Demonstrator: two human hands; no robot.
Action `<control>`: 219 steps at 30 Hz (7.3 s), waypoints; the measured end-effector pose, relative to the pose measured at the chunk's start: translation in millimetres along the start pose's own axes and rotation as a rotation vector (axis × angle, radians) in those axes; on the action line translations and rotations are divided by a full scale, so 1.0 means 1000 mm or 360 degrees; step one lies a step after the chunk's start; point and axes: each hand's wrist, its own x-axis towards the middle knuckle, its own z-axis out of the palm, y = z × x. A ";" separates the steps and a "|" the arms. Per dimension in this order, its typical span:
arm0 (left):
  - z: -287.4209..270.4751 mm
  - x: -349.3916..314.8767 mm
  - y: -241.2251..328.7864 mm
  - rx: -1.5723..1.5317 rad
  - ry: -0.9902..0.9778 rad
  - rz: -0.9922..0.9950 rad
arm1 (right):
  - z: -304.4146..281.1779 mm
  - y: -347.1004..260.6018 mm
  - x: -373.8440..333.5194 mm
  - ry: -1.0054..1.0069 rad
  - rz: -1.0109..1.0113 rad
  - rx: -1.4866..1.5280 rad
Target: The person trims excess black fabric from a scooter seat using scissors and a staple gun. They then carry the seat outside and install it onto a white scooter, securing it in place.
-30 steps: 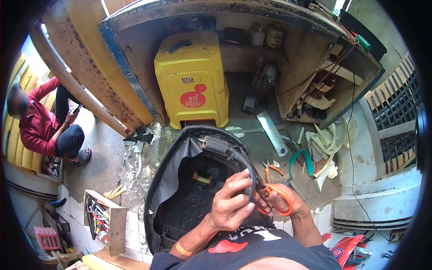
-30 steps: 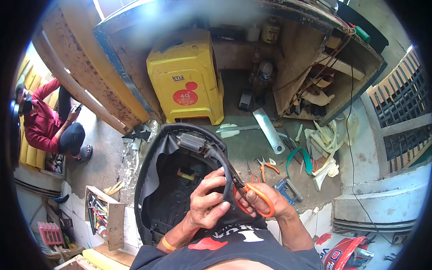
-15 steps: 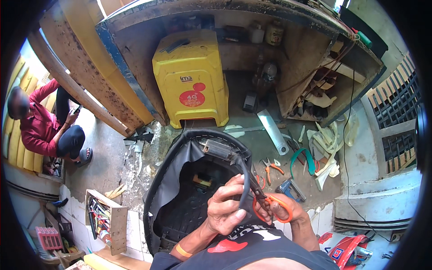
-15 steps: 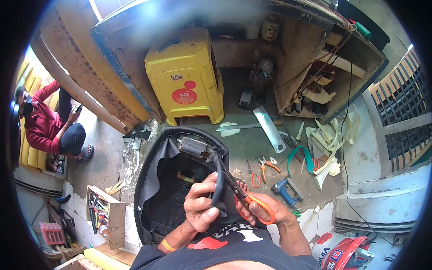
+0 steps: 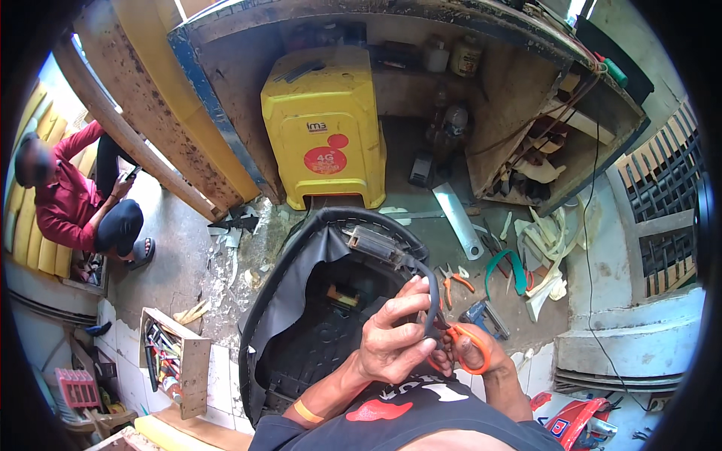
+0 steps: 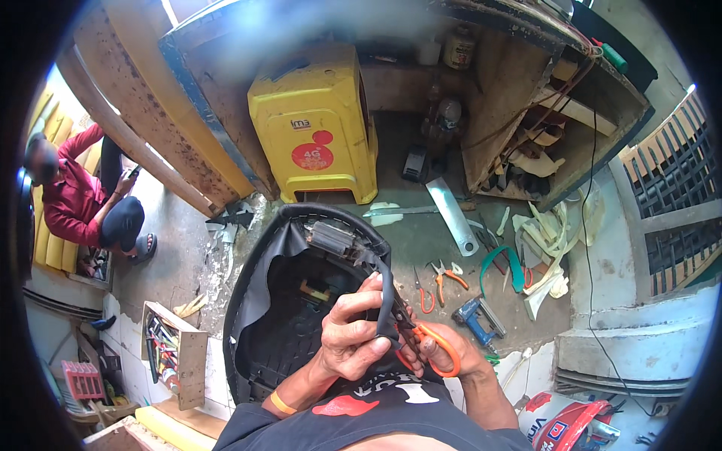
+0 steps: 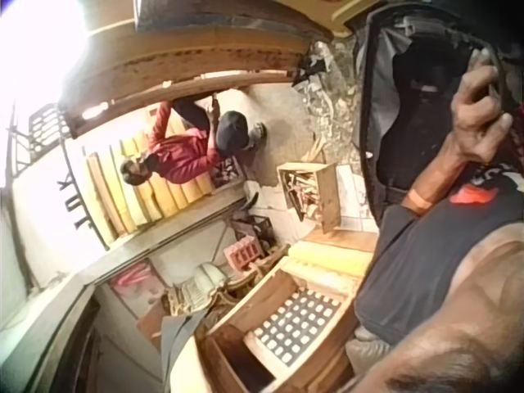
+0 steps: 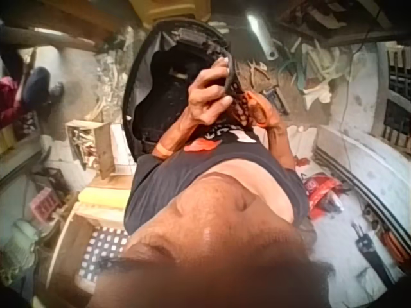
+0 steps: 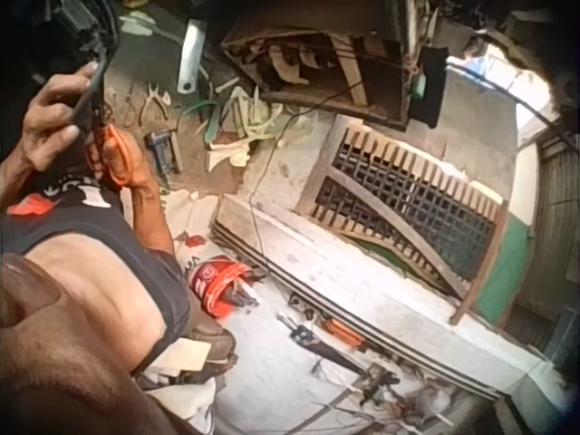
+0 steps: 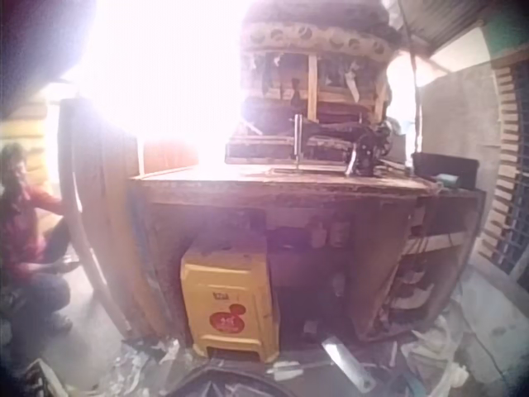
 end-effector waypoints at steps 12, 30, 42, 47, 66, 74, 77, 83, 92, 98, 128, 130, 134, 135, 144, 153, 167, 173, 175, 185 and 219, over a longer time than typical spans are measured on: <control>0.000 -0.002 -0.001 0.0010 0.0058 0.0003 | 0.011 -0.009 -0.002 0.0028 0.0033 -0.0009; -0.001 0.045 0.016 0.1736 0.0592 -0.0451 | -0.009 0.013 0.013 -0.0121 0.0021 0.0094; 0.017 0.035 0.009 0.0793 0.0929 -0.0765 | -0.010 0.013 0.009 -0.0179 0.0042 0.0138; 0.025 0.030 0.009 0.0552 0.1011 -0.0877 | -0.003 0.009 0.010 -0.0172 -0.0005 0.0355; -0.005 0.028 0.026 -0.0026 -0.0457 -0.0004 | -0.040 0.048 0.010 -0.0010 -0.0155 0.0519; -0.024 0.037 0.034 0.1309 0.0368 -0.0196 | -0.101 0.053 0.045 0.1195 0.0145 -0.1069; -0.039 0.048 0.042 0.1625 0.0454 -0.0125 | -0.147 0.119 0.049 0.1311 0.0754 -0.1810; -0.030 0.060 0.028 0.1889 0.0225 -0.0146 | -0.191 0.266 0.031 0.0915 0.1085 -0.1879; -0.019 0.052 -0.002 0.1883 0.0539 -0.0382 | -0.228 0.304 0.008 0.1814 0.0587 -0.1716; -0.012 0.051 -0.009 0.2006 0.0579 -0.0444 | -0.217 0.288 0.012 0.1877 0.0782 -0.1922; -0.027 0.021 -0.007 0.1886 0.0591 -0.0367 | -0.251 0.298 -0.013 0.1806 0.0754 -0.1594; -0.031 0.019 -0.009 0.1944 0.0388 -0.0173 | -0.254 0.299 -0.010 0.1777 0.0726 -0.1635; -0.043 0.033 0.001 0.2272 0.0079 -0.0156 | -0.259 0.306 -0.009 0.1771 0.0755 -0.1667; -0.046 0.036 0.001 0.2313 0.0048 -0.0075 | -0.262 0.310 -0.011 0.1765 0.0737 -0.1646; -0.032 0.039 -0.006 0.2404 0.0268 -0.0226 | -0.263 0.316 -0.017 0.1815 0.0681 -0.1492; -0.033 0.048 0.002 0.2458 0.0126 -0.0270 | -0.261 0.307 -0.011 0.1839 0.0771 -0.1534; -0.036 0.049 -0.008 0.2383 0.0149 -0.0366 | -0.264 0.322 -0.019 0.1882 0.0682 -0.1294; -0.060 0.041 0.005 0.2378 -0.0246 0.0028 | -0.258 0.318 -0.021 0.1876 0.0686 -0.1210; -0.066 0.045 0.005 0.2425 -0.0336 0.0094 | -0.264 0.323 -0.021 0.1871 0.0705 -0.1256; -0.051 0.057 -0.003 0.2324 -0.0218 -0.0121 | -0.256 0.319 -0.021 0.1903 0.0652 -0.1182; -0.164 0.043 0.058 0.1226 -0.0243 -0.1310 | -0.006 -0.105 0.049 0.0249 -0.1167 -0.2247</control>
